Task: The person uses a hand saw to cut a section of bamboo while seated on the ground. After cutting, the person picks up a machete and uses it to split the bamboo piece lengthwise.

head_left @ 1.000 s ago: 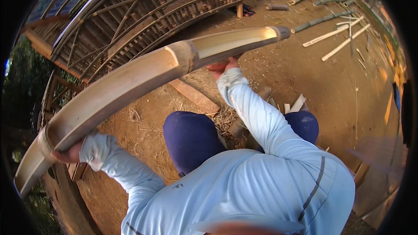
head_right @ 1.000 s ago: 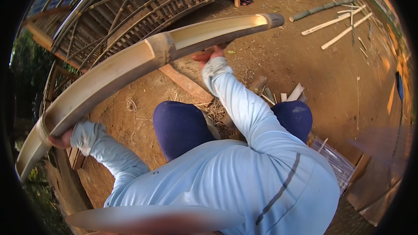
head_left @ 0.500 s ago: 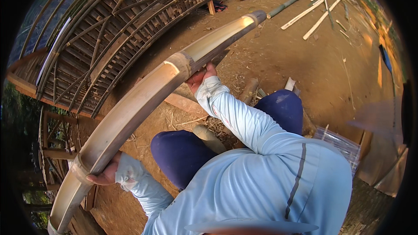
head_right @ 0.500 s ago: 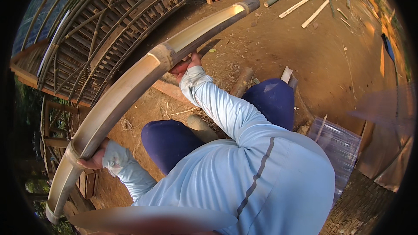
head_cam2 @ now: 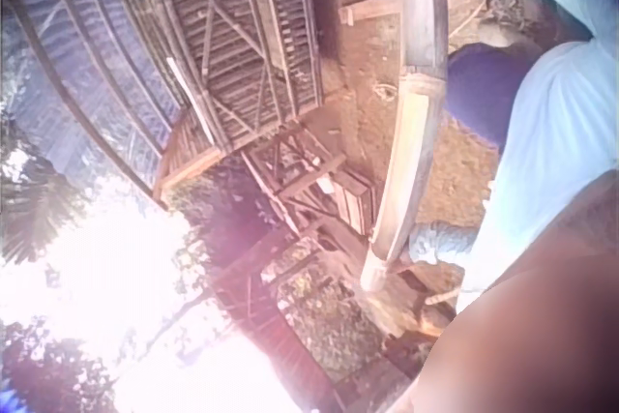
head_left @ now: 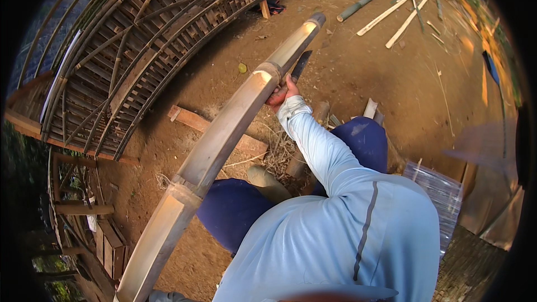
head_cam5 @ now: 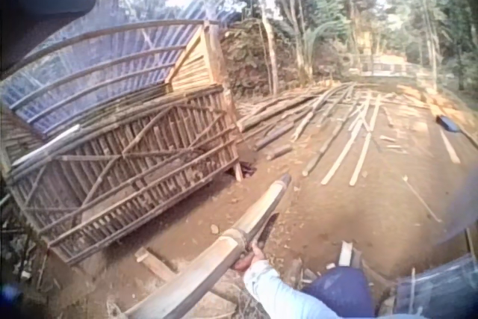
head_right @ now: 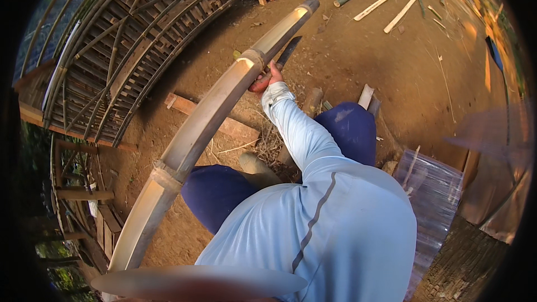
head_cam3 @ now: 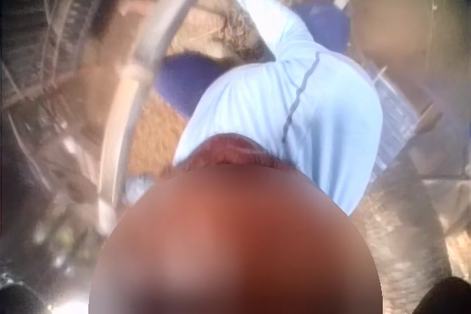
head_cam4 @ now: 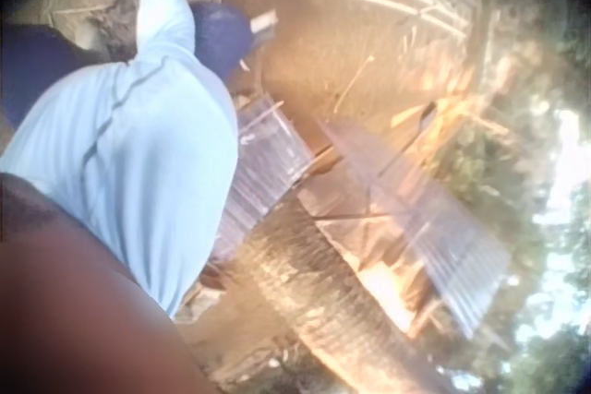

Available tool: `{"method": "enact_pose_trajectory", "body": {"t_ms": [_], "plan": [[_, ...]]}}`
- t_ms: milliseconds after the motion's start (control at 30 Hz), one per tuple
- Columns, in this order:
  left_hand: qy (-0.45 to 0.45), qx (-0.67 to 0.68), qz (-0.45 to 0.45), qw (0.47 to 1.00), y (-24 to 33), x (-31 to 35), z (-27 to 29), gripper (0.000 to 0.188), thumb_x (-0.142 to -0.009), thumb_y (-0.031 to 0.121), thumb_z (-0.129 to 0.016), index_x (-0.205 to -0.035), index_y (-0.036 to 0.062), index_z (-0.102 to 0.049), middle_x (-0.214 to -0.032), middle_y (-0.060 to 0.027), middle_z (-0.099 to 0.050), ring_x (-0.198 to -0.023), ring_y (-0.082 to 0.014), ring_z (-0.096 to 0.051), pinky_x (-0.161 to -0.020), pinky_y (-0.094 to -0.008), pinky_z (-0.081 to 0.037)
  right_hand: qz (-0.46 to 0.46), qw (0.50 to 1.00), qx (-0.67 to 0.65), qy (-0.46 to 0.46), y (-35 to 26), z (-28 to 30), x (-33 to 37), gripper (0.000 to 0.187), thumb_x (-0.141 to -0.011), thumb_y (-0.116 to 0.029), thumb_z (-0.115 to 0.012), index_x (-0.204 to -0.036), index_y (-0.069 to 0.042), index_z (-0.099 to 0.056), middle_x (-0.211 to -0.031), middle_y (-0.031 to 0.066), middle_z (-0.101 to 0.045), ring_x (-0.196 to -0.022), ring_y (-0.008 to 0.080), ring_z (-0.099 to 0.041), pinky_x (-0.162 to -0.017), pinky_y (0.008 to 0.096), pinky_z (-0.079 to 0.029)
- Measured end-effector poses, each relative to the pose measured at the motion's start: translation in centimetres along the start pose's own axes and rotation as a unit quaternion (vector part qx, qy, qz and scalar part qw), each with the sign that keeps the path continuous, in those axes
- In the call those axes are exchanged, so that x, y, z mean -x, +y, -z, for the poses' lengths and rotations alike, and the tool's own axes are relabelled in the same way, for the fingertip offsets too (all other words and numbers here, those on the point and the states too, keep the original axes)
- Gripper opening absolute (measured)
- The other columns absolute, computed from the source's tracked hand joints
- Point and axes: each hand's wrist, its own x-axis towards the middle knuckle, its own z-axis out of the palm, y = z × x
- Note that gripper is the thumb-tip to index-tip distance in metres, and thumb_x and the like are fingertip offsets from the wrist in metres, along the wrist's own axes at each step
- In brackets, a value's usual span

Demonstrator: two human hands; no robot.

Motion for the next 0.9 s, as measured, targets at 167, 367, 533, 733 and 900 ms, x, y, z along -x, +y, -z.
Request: {"method": "enact_pose_trajectory", "body": {"t_ms": [167,367,533,733,900], "plan": [[0.005,-0.058,0.006,0.998,-0.4,0.7,-3.0,0.089,-0.078,0.044,-0.074,-0.146,-0.0009,-0.037,-0.148,-0.0318,-0.038,-0.138,-0.0447,-0.038,-0.117,-0.0584,-0.028,0.014,0.999,0.033,0.031,-1.1,0.3,-1.0,0.043,-0.095,-0.058,-0.055,-0.104,-0.016,-0.059,-0.065,-0.0012,-0.046,-0.061,0.0201,-0.051,-0.07,0.0498,-0.054],[-0.005,-0.094,0.022,0.995,-1.5,0.8,-5.5,0.09,-0.078,0.043,-0.074,-0.146,-0.0007,-0.036,-0.149,-0.0313,-0.037,-0.138,-0.0444,-0.037,-0.117,-0.058,-0.028,0.002,1.0,-0.014,-0.003,-3.0,6.8,-6.9,0.041,-0.095,-0.054,-0.058,-0.115,-0.018,-0.059,-0.076,0.0002,-0.046,-0.065,0.0179,-0.047,-0.076,0.0548,-0.054],[-0.02,-0.137,0.032,0.99,-1.7,0.7,-7.2,0.09,-0.077,0.042,-0.074,-0.146,-0.0006,-0.035,-0.149,-0.0309,-0.036,-0.139,-0.0441,-0.037,-0.116,-0.0577,-0.028,0.03,0.999,-0.009,0.036,-2.8,2.7,-7.1,0.043,-0.1,-0.049,-0.051,-0.118,-0.012,-0.058,-0.088,0.0014,-0.061,-0.066,0.0187,-0.053,-0.076,0.0479,-0.055],[-0.041,-0.155,0.077,0.984,-5.0,0.9,-10.2,0.09,-0.077,0.04,-0.075,-0.146,-0.0005,-0.034,-0.15,-0.0304,-0.036,-0.139,-0.0437,-0.037,-0.116,-0.0573,-0.029,0.021,0.999,0.046,0.006,-7.1,3.6,-14.0,0.04,-0.095,-0.052,-0.059,-0.119,-0.02,-0.058,-0.073,-0.0006,-0.048,-0.065,0.0163,-0.049,-0.068,0.0415,-0.051],[-0.076,-0.178,0.127,0.973,-7.6,1.3,-13.2,0.09,-0.077,0.039,-0.075,-0.147,-0.0003,-0.034,-0.151,-0.03,-0.035,-0.139,-0.0434,-0.036,-0.116,-0.057,-0.029,0.018,0.994,0.109,0.004,-6.1,0.8,-16.9,0.046,-0.092,-0.051,-0.063,-0.125,-0.02,-0.058,-0.085,0.0037,-0.053,-0.075,0.0199,-0.053,-0.067,0.0389,-0.05]]}}
